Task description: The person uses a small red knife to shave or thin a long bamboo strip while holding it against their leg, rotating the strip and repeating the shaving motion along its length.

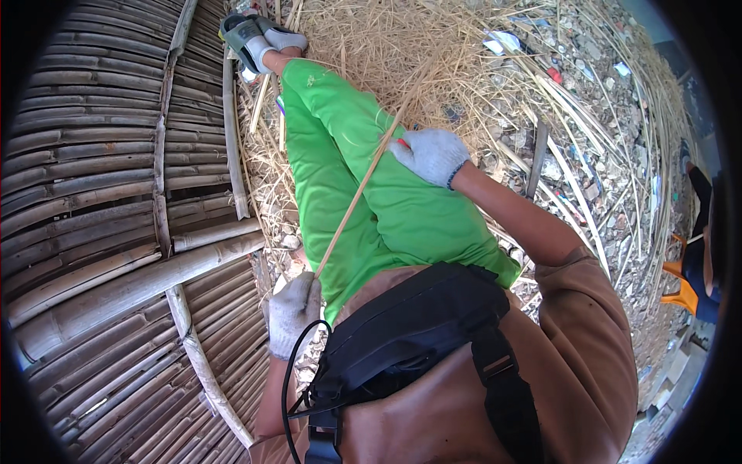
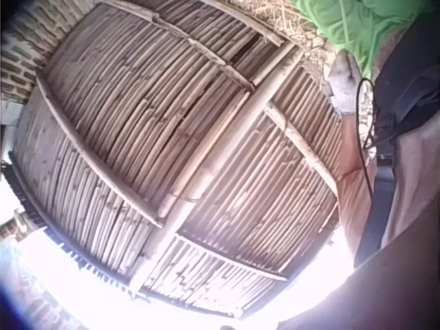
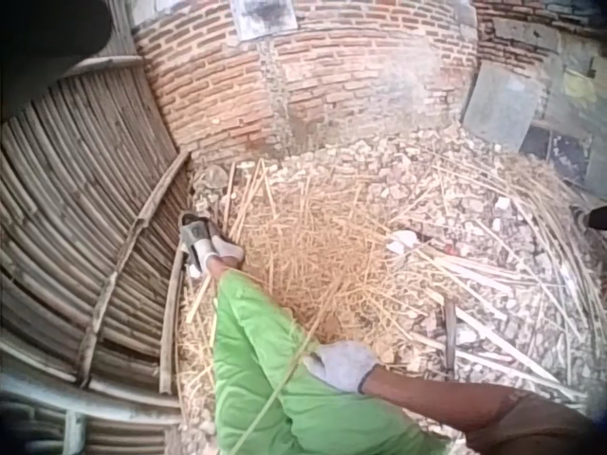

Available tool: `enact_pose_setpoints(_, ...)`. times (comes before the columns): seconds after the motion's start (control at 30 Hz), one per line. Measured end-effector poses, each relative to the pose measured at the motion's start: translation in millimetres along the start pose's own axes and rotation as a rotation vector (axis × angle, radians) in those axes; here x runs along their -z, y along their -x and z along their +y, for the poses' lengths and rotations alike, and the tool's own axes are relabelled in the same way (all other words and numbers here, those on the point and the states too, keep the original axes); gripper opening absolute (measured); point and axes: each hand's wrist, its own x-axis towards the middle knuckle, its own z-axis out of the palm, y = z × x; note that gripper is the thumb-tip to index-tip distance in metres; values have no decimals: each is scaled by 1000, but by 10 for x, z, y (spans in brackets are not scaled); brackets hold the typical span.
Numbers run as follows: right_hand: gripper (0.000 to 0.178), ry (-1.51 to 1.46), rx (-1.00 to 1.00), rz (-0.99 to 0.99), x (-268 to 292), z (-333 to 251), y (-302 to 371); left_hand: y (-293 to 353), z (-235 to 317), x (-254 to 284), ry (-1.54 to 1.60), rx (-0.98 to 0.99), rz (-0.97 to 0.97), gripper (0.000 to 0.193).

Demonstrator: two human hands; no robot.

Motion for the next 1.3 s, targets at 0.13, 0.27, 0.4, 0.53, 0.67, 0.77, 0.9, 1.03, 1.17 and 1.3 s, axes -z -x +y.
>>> enact_pose_setpoints(0.13,74,10,9,-24,76,-73,-1,-448,55,-283,29,-123,86,14)
enact_pose_setpoints(0.27,77,39,-9,-82,115,-111,-30,-879,145,-460,-8,-217,114,15)
enact_pose_setpoints(0.4,77,39,-30,-100,112,-121,-12,-798,127,-440,-5,-214,129,14)
enact_pose_setpoints(0.53,73,-12,-89,-86,77,14,12,-470,4,-402,0,-153,85,13)
enact_pose_setpoints(0.67,69,-58,-142,9,160,159,-67,-146,104,-233,1,-65,58,13)
enact_pose_setpoints(0.77,69,-27,-122,44,298,294,-82,-156,142,-298,128,-48,77,25)
enact_pose_setpoints(0.9,69,2,-9,33,572,69,-18,-339,195,-407,478,174,-32,40)
enact_pose_setpoints(1.03,69,55,71,35,718,-48,24,-514,353,-357,530,198,-32,38)
enact_pose_setpoints(1.17,63,103,27,127,903,387,-235,-412,289,-331,392,77,-72,34)
enact_pose_setpoints(1.3,60,99,99,92,775,209,-27,-382,383,-270,431,151,-85,33)
